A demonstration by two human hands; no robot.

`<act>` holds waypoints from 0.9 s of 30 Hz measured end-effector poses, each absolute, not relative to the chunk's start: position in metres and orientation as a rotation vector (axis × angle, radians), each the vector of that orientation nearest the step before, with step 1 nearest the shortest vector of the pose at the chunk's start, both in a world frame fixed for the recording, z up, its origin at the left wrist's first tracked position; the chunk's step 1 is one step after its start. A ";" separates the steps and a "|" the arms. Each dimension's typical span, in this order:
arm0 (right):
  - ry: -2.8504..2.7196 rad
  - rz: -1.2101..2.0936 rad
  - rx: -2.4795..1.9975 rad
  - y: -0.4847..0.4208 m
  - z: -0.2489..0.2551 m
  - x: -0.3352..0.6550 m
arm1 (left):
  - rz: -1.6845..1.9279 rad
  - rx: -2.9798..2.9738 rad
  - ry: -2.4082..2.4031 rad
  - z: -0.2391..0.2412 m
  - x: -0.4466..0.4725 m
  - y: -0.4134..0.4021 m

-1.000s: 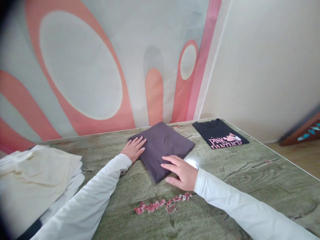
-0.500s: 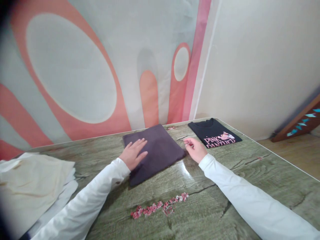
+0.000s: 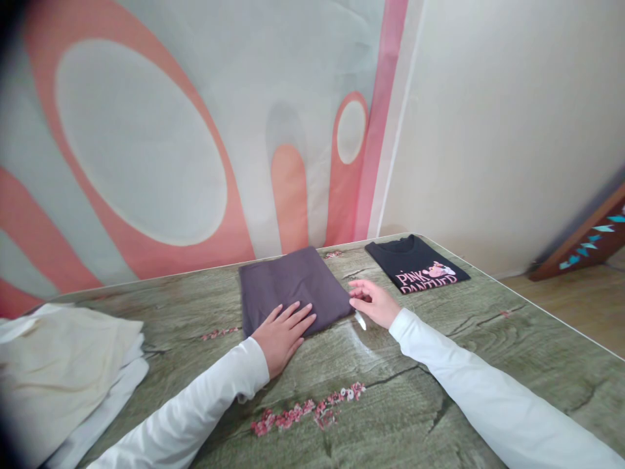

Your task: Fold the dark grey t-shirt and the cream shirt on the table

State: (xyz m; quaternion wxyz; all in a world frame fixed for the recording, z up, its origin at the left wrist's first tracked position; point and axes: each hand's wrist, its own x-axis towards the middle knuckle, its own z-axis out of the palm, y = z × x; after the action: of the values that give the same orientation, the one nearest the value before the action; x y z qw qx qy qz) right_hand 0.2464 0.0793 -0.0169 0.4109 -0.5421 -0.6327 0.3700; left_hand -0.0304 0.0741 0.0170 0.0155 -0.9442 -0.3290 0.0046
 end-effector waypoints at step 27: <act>-1.893 1.041 -1.046 0.072 -0.011 0.223 | -0.257 -2.887 -0.935 0.007 -0.009 0.064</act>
State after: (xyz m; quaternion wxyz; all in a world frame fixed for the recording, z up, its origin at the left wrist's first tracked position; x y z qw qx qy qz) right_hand 0.2225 0.0724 -0.0112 0.3623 -0.4061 -0.7351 0.4042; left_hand -0.0091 0.0640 0.0066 0.0481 -0.9468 -0.3067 -0.0843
